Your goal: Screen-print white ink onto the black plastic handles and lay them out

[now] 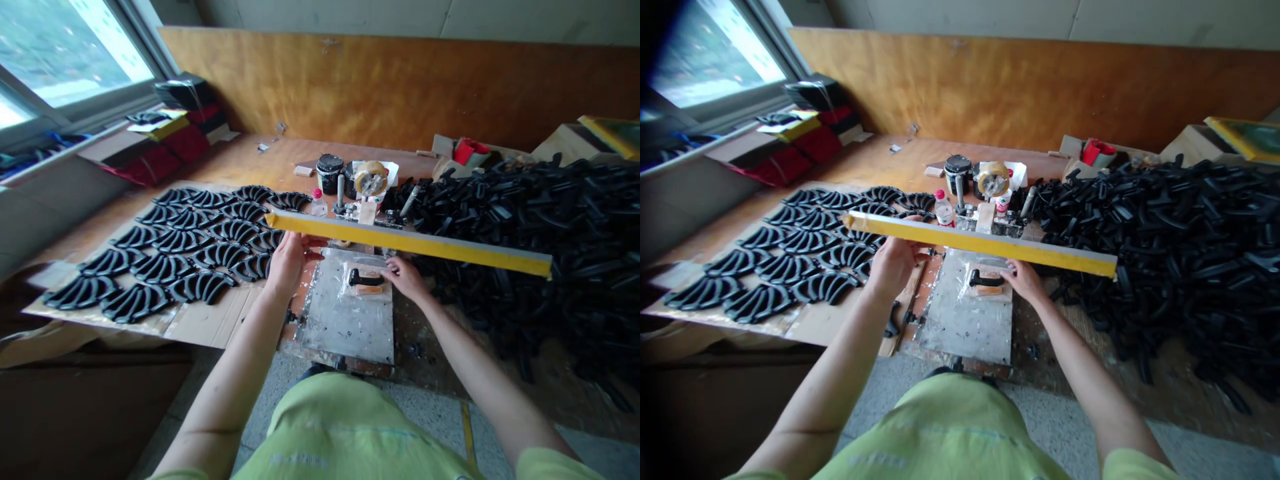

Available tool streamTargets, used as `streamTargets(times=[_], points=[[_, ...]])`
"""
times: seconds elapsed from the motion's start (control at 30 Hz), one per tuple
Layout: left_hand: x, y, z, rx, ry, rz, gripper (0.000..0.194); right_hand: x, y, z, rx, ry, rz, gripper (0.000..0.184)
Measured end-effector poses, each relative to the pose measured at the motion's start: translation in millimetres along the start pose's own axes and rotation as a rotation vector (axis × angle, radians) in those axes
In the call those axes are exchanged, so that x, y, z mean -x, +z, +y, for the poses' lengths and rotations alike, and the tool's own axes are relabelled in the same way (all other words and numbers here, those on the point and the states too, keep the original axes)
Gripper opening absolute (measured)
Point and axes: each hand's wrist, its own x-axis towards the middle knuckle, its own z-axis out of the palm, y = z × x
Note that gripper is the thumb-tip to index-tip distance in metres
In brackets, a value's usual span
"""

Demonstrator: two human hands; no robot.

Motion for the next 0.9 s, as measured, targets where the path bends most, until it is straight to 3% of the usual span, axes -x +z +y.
streamTargets(times=[0.1, 0.17, 0.27, 0.37, 0.4, 0.47, 0.57, 0.67, 0.7, 0.77, 0.9], points=[[10.4, 4.3, -29.4, 0.070, -0.121, 0.047, 0.052, 12.3, 26.5, -24.3, 0.078, -0.160, -0.035, 0.022], [32.9, 6.5, -57.3, 0.061, -0.370, -0.034, 0.058, 22.3, 33.7, -45.6, 0.118, -0.205, -0.004, 0.012], [73.1, 6.3, -96.0, 0.064, -0.721, -0.149, 0.058, 44.9, 40.4, -81.6, 0.123, -0.320, 0.039, 0.012], [100.1, -15.7, -119.5, 0.047, -0.788, -0.034, 0.049, 62.3, 45.3, -94.5, 0.078, -0.524, -0.052, 0.020], [105.0, -31.4, -124.6, 0.005, -0.778, 0.022, 0.048, 64.5, 44.3, -86.6, 0.070, -0.515, -0.068, 0.025], [111.4, -75.1, -133.5, -0.110, -0.727, 0.156, 0.048, 64.8, 36.4, -50.9, 0.119, -0.334, -0.035, 0.035], [121.7, -155.6, -148.5, -0.293, -0.658, 0.450, 0.048, 64.2, 18.8, 29.7, 0.368, 0.021, 0.006, 0.044], [134.3, -216.9, -164.3, -0.463, -0.718, 0.653, 0.042, 70.2, 11.1, 94.0, 0.595, 0.142, -0.096, 0.040], [136.6, -228.5, -168.4, -0.520, -0.759, 0.664, 0.041, 73.0, 10.9, 106.1, 0.640, 0.153, -0.111, 0.039], [135.9, -239.8, -173.3, -0.639, -0.809, 0.579, 0.043, 76.7, 10.5, 116.3, 0.663, 0.164, -0.081, 0.037], [115.2, -242.1, -164.8, -0.944, -0.798, 0.277, 0.047, 66.9, 0.9, 98.4, 0.419, 0.192, 0.188, 0.031]])
